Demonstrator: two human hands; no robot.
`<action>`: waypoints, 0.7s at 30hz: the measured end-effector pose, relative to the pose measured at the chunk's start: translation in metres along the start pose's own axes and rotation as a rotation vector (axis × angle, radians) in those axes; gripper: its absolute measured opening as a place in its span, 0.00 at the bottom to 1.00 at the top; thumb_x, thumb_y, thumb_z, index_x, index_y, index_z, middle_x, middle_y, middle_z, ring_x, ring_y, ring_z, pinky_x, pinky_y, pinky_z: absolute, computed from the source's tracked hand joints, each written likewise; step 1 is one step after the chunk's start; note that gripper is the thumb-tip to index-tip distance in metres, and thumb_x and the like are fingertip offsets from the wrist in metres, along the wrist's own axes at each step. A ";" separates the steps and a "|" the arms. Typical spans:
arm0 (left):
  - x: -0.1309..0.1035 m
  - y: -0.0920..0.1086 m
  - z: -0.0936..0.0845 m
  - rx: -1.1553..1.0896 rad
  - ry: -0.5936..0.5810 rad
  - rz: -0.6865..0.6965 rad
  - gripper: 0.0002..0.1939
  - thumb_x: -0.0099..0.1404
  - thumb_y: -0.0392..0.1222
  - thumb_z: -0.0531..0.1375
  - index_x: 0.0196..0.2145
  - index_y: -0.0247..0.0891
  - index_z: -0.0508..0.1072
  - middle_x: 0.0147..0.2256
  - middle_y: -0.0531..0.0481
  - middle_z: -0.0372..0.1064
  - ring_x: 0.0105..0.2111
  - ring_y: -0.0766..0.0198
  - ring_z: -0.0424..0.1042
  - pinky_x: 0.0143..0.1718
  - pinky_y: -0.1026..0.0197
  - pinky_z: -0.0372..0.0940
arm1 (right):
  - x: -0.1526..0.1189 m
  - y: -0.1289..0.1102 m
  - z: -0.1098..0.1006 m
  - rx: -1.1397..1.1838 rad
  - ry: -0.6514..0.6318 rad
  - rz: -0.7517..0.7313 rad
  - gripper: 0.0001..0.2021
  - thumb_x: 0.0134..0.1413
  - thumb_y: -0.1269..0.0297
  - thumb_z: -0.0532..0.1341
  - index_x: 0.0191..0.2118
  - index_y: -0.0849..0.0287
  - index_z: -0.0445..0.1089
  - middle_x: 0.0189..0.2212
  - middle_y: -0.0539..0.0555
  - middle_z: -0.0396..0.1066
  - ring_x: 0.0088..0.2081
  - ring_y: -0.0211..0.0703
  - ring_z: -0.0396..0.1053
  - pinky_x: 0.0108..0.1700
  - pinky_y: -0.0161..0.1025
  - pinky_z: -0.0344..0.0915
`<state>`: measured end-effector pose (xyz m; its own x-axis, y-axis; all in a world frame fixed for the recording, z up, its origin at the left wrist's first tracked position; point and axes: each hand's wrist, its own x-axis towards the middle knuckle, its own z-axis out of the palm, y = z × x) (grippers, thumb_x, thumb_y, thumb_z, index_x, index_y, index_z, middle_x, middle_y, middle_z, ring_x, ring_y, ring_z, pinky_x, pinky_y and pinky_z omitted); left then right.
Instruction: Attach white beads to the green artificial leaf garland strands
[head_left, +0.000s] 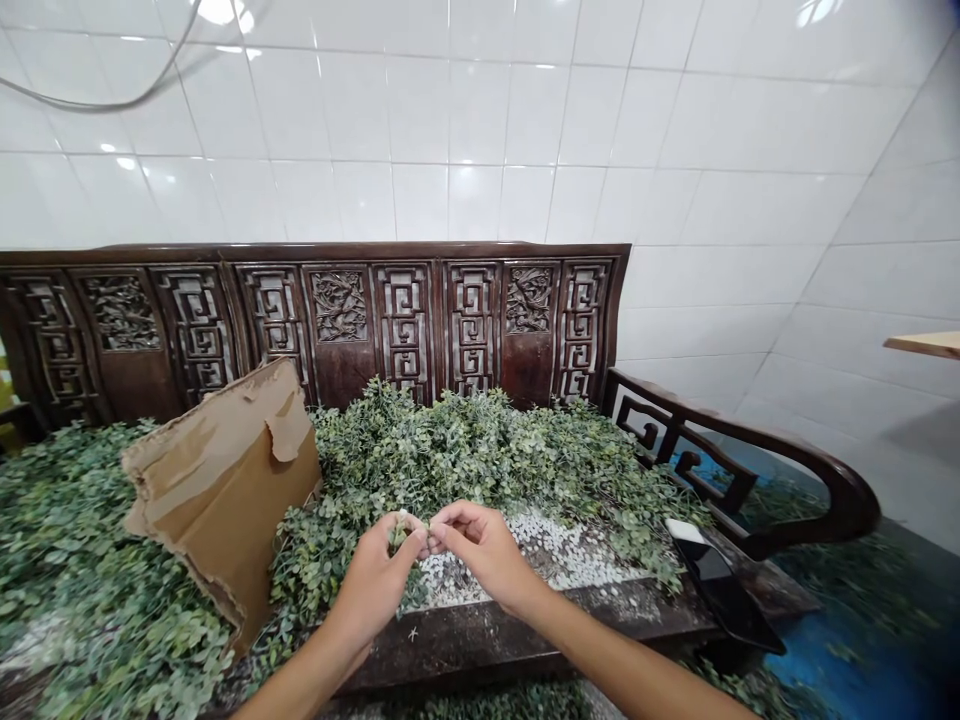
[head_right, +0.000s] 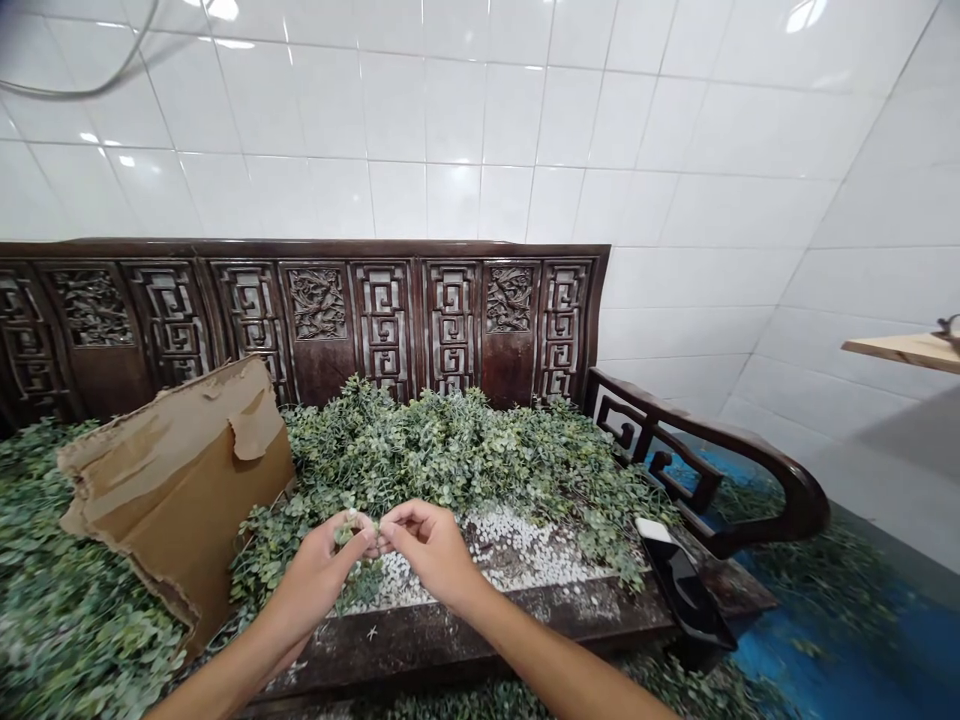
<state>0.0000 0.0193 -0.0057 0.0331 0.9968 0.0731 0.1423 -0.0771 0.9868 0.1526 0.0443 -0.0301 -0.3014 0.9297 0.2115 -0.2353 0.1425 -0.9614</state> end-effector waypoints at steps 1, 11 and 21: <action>0.000 0.000 0.000 0.006 0.000 0.009 0.15 0.56 0.54 0.61 0.29 0.38 0.72 0.29 0.49 0.72 0.34 0.57 0.71 0.39 0.60 0.65 | 0.000 0.000 0.000 0.003 0.005 0.000 0.14 0.47 0.54 0.68 0.31 0.60 0.74 0.25 0.51 0.75 0.30 0.42 0.73 0.39 0.41 0.70; 0.003 -0.005 0.002 -0.167 0.014 -0.013 0.16 0.51 0.53 0.66 0.27 0.37 0.73 0.27 0.49 0.73 0.32 0.58 0.71 0.38 0.60 0.67 | -0.003 -0.001 0.011 0.045 0.130 -0.016 0.13 0.45 0.53 0.69 0.30 0.60 0.76 0.25 0.52 0.74 0.30 0.43 0.71 0.37 0.40 0.69; 0.000 -0.006 0.007 -0.331 0.108 -0.054 0.16 0.44 0.50 0.70 0.25 0.36 0.76 0.27 0.50 0.73 0.31 0.61 0.71 0.38 0.61 0.67 | -0.002 -0.003 0.014 0.052 0.142 -0.060 0.12 0.45 0.54 0.70 0.28 0.59 0.76 0.24 0.51 0.72 0.29 0.41 0.68 0.36 0.38 0.66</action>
<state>0.0064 0.0199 -0.0131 -0.0727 0.9972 0.0170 -0.1876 -0.0304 0.9818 0.1406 0.0373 -0.0251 -0.1525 0.9593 0.2376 -0.2973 0.1847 -0.9367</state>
